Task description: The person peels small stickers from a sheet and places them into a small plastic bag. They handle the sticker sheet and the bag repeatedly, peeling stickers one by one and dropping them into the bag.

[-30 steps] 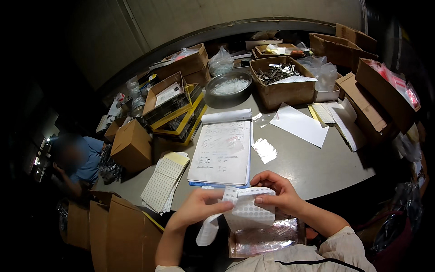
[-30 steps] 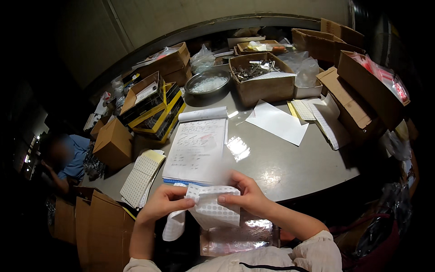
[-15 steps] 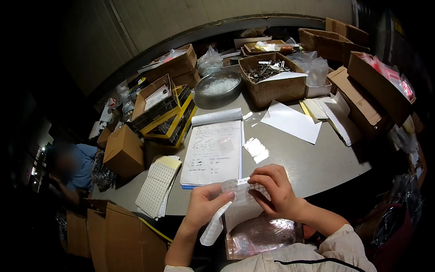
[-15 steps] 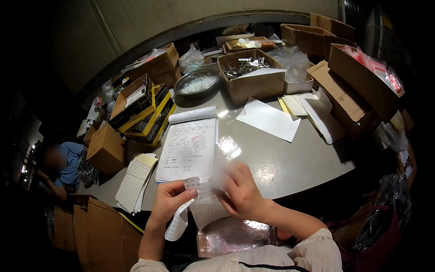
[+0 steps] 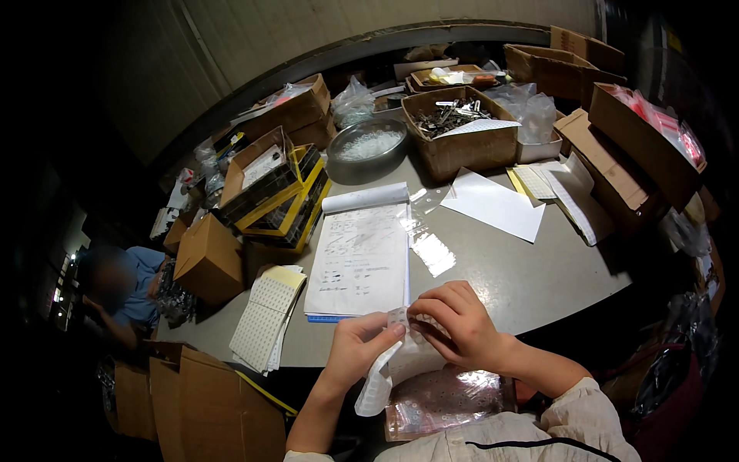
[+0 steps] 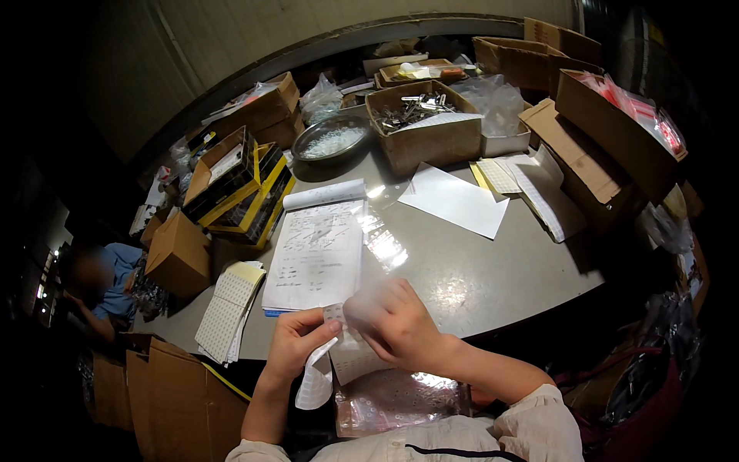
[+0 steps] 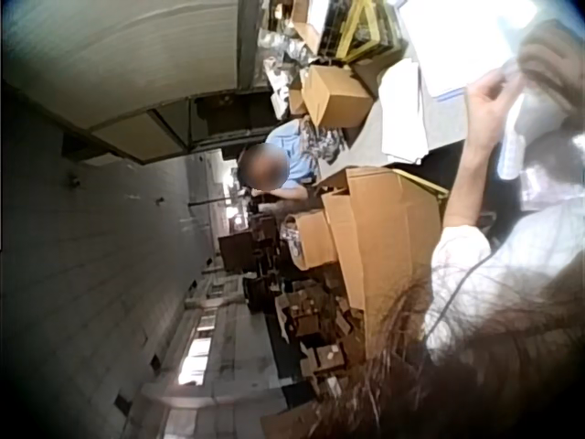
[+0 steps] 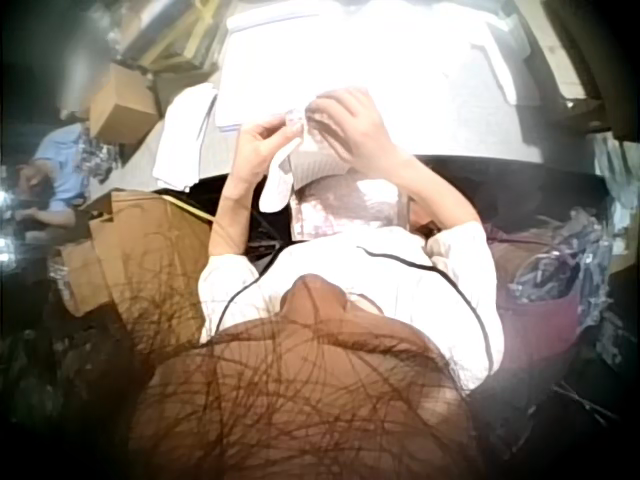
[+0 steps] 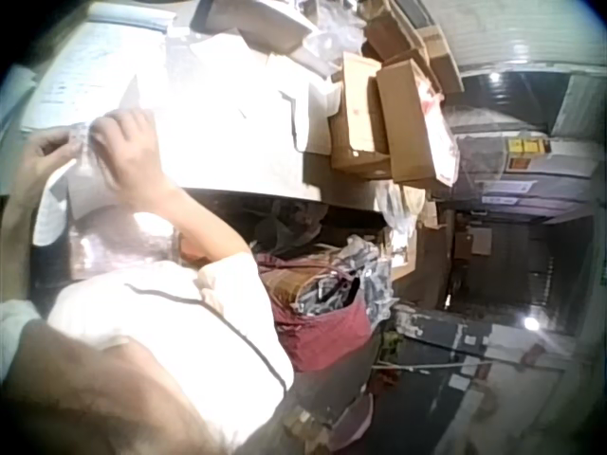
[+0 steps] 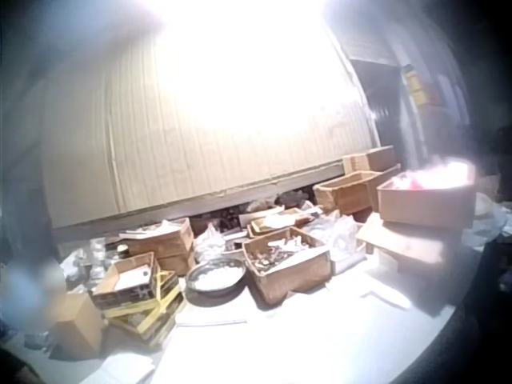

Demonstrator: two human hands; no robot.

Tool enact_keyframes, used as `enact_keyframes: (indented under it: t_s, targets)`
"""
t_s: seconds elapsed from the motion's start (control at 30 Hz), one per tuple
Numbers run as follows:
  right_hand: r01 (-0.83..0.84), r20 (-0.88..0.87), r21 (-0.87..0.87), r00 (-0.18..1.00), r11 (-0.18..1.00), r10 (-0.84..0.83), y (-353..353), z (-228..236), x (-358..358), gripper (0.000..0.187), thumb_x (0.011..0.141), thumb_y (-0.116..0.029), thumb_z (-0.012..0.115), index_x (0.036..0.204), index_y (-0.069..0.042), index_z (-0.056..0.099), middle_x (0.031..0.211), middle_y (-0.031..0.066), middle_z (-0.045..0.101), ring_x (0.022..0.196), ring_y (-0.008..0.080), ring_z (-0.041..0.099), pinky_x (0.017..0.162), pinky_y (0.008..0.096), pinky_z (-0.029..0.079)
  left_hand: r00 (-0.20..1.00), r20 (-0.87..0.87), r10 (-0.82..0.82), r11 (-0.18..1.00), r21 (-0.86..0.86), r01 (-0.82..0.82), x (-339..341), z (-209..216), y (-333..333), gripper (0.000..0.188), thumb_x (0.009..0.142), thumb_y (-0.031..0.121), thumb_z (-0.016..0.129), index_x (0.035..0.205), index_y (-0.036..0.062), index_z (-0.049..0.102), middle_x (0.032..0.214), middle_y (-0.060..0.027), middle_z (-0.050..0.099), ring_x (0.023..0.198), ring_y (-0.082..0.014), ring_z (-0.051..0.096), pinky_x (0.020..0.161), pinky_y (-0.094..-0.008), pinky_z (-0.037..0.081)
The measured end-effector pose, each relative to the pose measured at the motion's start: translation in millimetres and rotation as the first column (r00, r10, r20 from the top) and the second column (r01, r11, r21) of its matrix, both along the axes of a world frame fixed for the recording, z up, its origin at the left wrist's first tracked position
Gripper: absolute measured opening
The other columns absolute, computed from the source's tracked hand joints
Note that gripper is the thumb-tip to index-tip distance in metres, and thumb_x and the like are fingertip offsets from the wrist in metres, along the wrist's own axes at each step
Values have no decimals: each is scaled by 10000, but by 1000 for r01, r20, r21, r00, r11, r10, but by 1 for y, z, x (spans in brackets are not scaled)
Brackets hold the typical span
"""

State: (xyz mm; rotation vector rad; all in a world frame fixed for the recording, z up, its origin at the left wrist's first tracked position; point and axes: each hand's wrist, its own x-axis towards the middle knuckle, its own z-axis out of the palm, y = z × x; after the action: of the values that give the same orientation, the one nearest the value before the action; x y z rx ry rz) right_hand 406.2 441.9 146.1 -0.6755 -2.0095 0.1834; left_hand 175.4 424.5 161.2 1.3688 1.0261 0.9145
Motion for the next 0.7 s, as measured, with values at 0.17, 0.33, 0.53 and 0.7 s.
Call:
enact_keyframes:
  t_s: [0.17, 0.33, 0.53, 0.7]
  targets:
    - [-36, -27, -92, 999, 995, 34, 0, -1, 3, 273, 865, -36, 782, 1122, -34, 691, 1068, 110, 673, 974, 287, 638, 860, 386, 502, 995, 96, -13, 999, -36, 17, 1, -3, 0, 219, 1008, 119, 693, 1106, -61, 770, 979, -24, 735, 904, -80, 620, 815, -247, 490]
    - [-123, -139, -247, 986, 961, 90, 1, -8, 5, 248, 901, -64, 775, 1128, -18, 689, 1067, 116, 687, 999, 269, 643, 855, 365, 519, 992, 127, 4, 999, -44, 1, 3, 0, 0, 254, 1013, 115, 669, 1156, -75, 758, 1036, -51, 749, 936, -96, 647, 851, -255, 500]
    - [-66, -120, -158, 992, 985, 48, 1, -9, 6, 286, 856, -45, 796, 1119, -24, 688, 1064, 112, 685, 952, 287, 644, 857, 385, 504, 985, 171, 12, 996, -92, 4, 5, -4, 1, 266, 1012, 116, 668, 1171, -81, 750, 1060, -70, 757, 958, -105, 662, 860, -257, 508]
    - [64, -12, 56, 998, 996, -64, -1, -5, 2, 351, 779, -20, 818, 1104, -39, 685, 1049, 105, 669, 930, 297, 633, 861, 416, 491, 988, 147, 51, 998, -32, -47, 12, -6, 0, 253, 1013, 108, 680, 1169, -79, 750, 1048, -58, 756, 943, -94, 657, 831, -245, 510]
